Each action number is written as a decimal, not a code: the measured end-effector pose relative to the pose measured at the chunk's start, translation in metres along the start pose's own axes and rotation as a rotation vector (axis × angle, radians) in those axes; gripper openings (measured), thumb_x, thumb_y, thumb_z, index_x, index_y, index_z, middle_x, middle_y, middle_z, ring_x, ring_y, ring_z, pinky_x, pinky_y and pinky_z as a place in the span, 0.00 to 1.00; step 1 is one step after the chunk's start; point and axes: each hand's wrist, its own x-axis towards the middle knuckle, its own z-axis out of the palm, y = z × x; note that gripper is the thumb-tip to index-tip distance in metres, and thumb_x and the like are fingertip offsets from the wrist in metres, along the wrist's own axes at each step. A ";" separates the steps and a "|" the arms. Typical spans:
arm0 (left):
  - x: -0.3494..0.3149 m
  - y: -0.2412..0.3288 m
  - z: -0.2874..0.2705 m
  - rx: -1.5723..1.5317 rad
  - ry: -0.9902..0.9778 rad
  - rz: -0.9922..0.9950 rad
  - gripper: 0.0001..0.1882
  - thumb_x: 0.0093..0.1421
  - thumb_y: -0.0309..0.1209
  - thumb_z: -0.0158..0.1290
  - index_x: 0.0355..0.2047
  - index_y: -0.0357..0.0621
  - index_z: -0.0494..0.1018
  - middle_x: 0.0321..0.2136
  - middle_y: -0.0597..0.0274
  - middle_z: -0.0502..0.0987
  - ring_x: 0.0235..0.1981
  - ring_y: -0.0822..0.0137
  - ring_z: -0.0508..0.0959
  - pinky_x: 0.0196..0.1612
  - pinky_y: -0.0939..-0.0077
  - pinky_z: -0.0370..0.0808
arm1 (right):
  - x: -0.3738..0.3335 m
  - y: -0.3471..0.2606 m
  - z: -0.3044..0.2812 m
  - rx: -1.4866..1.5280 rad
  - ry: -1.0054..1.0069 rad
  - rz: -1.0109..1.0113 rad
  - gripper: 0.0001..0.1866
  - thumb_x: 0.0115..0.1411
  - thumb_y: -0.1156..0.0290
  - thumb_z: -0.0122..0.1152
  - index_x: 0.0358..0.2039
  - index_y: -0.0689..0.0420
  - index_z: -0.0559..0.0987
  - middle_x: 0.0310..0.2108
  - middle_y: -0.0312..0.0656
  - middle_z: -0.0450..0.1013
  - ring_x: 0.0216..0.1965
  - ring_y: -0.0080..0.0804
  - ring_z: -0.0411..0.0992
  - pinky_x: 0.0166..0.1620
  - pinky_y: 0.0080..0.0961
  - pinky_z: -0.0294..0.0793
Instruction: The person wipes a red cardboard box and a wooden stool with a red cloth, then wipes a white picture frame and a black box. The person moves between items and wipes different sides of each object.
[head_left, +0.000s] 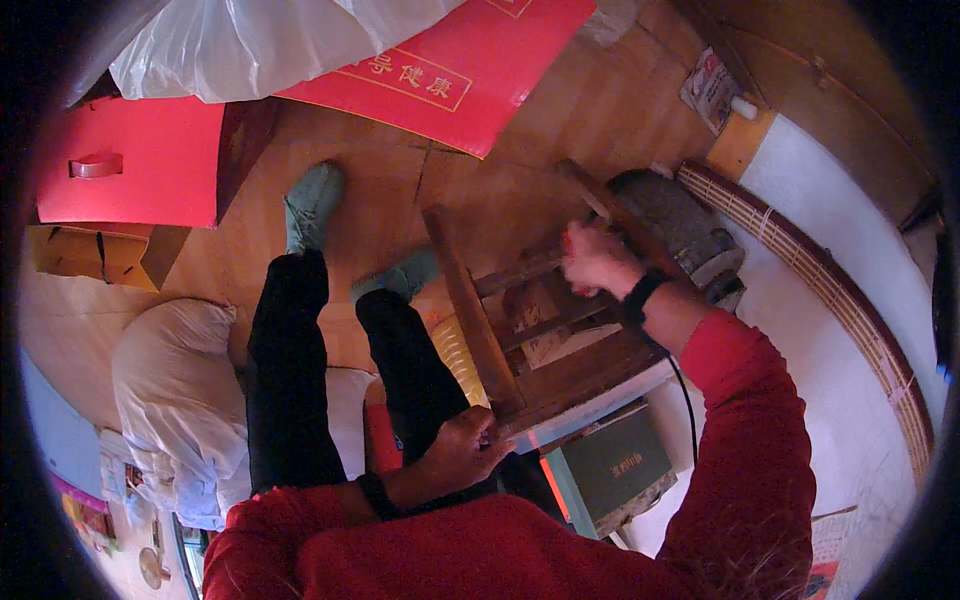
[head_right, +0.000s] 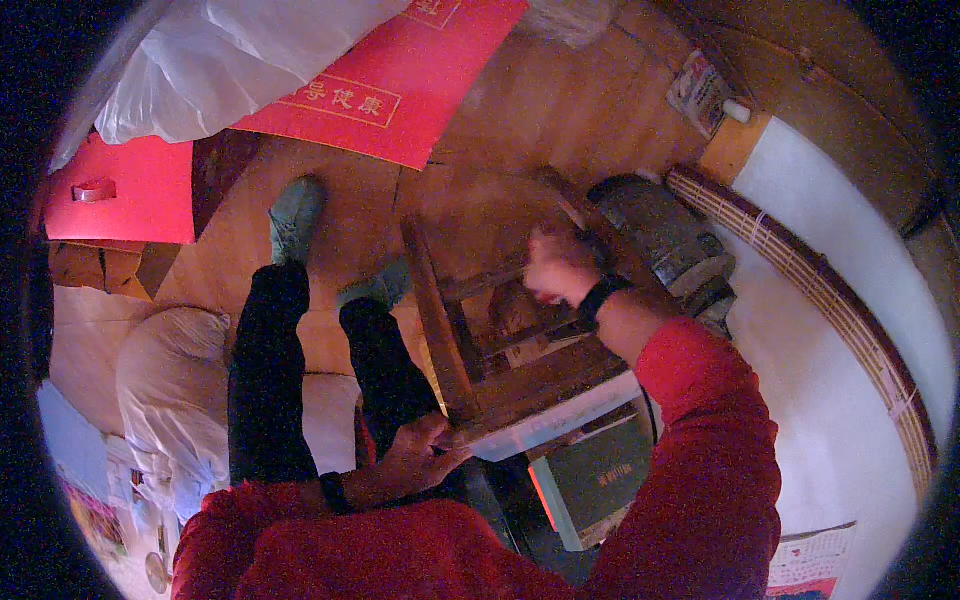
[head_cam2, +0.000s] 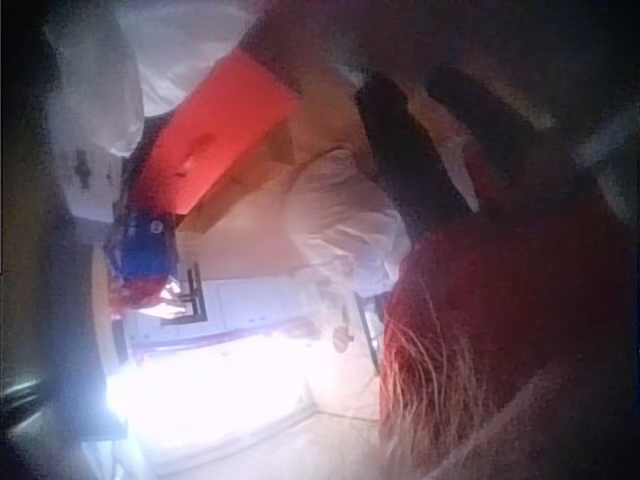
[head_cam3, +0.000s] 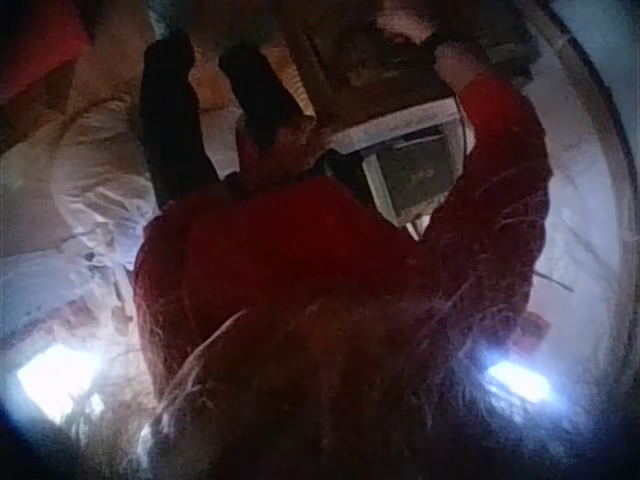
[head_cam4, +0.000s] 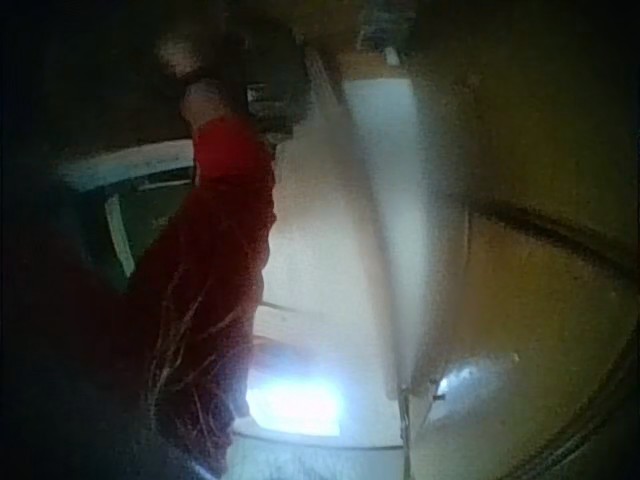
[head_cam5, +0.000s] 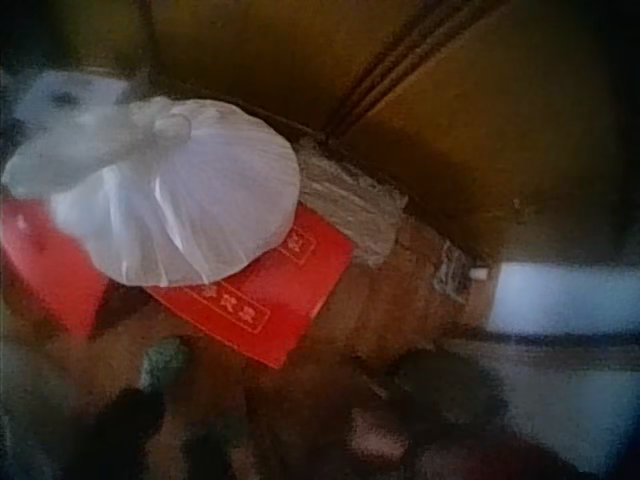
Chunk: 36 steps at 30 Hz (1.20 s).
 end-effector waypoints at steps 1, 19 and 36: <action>0.000 0.000 0.001 0.040 0.006 0.006 0.17 0.53 0.33 0.66 0.31 0.37 0.70 0.27 0.49 0.75 0.28 0.53 0.79 0.31 0.64 0.78 | -0.002 -0.012 0.011 -0.078 0.023 -0.112 0.17 0.53 0.73 0.62 0.43 0.60 0.72 0.38 0.55 0.77 0.43 0.54 0.77 0.45 0.45 0.76; 0.004 0.016 -0.012 0.216 -0.105 -0.018 0.16 0.57 0.34 0.65 0.36 0.36 0.72 0.28 0.53 0.78 0.30 0.60 0.82 0.35 0.67 0.79 | -0.100 0.142 -0.077 0.797 0.628 -0.496 0.26 0.55 0.69 0.70 0.54 0.56 0.74 0.48 0.37 0.75 0.49 0.27 0.73 0.53 0.28 0.74; -0.030 0.078 -0.032 0.969 -0.091 -0.001 0.54 0.47 0.43 0.69 0.67 0.38 0.51 0.60 0.38 0.63 0.64 0.42 0.63 0.66 0.53 0.59 | -0.202 0.156 0.161 1.195 1.244 -0.242 0.23 0.58 0.76 0.61 0.55 0.55 0.71 0.48 0.45 0.72 0.43 0.32 0.73 0.39 0.25 0.76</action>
